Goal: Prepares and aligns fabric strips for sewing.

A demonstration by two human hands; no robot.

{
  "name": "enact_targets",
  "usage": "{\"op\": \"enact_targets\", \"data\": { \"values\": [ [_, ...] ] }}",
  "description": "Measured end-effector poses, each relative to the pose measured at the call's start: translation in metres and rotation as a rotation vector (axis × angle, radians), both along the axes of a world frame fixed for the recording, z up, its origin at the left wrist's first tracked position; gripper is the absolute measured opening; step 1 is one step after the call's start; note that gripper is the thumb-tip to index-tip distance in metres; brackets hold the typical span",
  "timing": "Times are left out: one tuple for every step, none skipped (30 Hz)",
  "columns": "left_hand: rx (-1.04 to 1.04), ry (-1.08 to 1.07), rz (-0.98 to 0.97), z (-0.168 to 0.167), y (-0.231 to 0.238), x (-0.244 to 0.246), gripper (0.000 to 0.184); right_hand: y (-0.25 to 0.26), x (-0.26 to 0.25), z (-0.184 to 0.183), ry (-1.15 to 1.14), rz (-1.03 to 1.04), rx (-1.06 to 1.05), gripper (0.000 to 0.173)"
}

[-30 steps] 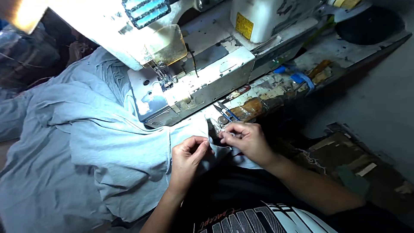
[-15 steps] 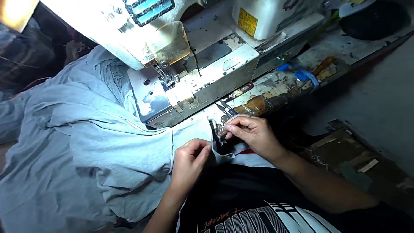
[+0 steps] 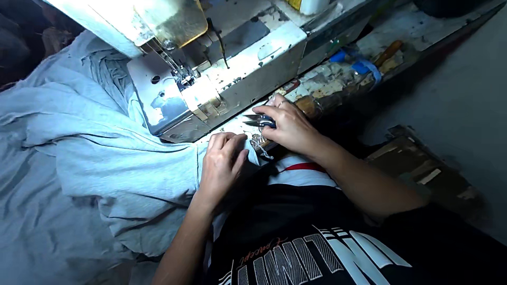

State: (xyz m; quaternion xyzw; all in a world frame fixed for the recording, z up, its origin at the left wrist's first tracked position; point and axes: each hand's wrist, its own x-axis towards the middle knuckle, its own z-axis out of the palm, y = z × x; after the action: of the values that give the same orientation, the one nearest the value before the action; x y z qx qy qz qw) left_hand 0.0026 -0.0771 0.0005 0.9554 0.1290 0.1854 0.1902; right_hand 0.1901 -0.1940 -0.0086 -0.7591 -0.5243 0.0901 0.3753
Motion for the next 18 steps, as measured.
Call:
{"op": "enact_targets", "data": {
  "values": [
    [0.009,-0.006,0.005,-0.001,0.000,0.004,0.025,0.000,0.001,0.002,0.063,0.035,0.011,0.033],
    [0.015,-0.020,0.004,-0.002,-0.001,0.008,0.020,-0.001,0.002,0.001,0.098,0.057,0.056,0.024],
    [0.016,-0.039,-0.004,-0.004,-0.002,0.012,0.016,-0.002,0.002,-0.003,0.135,0.061,0.146,0.016],
    [0.011,-0.055,-0.020,-0.006,-0.003,0.015,0.013,-0.003,0.001,-0.011,0.198,0.045,0.296,0.014],
    [-0.003,-0.066,-0.042,-0.006,-0.004,0.018,0.011,-0.005,0.001,-0.016,0.325,0.030,0.481,0.012],
    [-0.034,-0.068,-0.067,-0.005,-0.005,0.021,0.010,-0.009,0.002,-0.016,0.486,0.023,0.639,0.010],
    [-0.084,-0.063,-0.094,-0.002,-0.007,0.024,0.011,-0.014,0.004,-0.011,0.618,0.001,0.751,0.008],
    [-0.140,-0.054,-0.116,0.003,-0.009,0.028,0.012,-0.022,0.007,-0.004,0.687,-0.022,0.807,0.007],
    [-0.195,-0.049,-0.133,0.011,-0.011,0.033,0.012,-0.032,0.009,0.003,0.703,-0.037,0.818,0.011],
    [-0.237,-0.052,-0.148,0.019,-0.013,0.041,0.012,-0.044,0.011,0.009,0.675,-0.032,0.805,0.021],
    [-0.267,-0.055,-0.163,0.029,-0.014,0.050,0.012,-0.056,0.010,0.014,0.606,-0.011,0.758,0.031],
    [-0.288,-0.053,-0.175,0.038,-0.013,0.060,0.012,-0.069,0.008,0.015,0.524,0.010,0.701,0.042],
    [-0.312,-0.043,-0.187,0.047,-0.010,0.070,0.013,-0.078,0.004,0.014,0.463,0.029,0.644,0.055],
    [-0.341,-0.032,-0.190,0.056,-0.007,0.078,0.013,-0.084,-0.002,0.008,0.442,0.043,0.595,0.060],
    [-0.366,-0.012,-0.188,0.065,-0.004,0.084,0.014,-0.086,-0.009,0.001,0.457,0.054,0.547,0.055],
    [-0.384,0.013,-0.192,0.073,-0.002,0.088,0.014,-0.084,-0.016,-0.006,0.503,0.065,0.507,0.045],
    [-0.394,0.030,-0.208,0.079,0.000,0.091,0.014,-0.079,-0.022,-0.012,0.567,0.075,0.466,0.036],
    [-0.396,0.040,-0.228,0.084,0.002,0.092,0.014,-0.071,-0.026,-0.016,0.629,0.073,0.420,0.030]
  ]
}}
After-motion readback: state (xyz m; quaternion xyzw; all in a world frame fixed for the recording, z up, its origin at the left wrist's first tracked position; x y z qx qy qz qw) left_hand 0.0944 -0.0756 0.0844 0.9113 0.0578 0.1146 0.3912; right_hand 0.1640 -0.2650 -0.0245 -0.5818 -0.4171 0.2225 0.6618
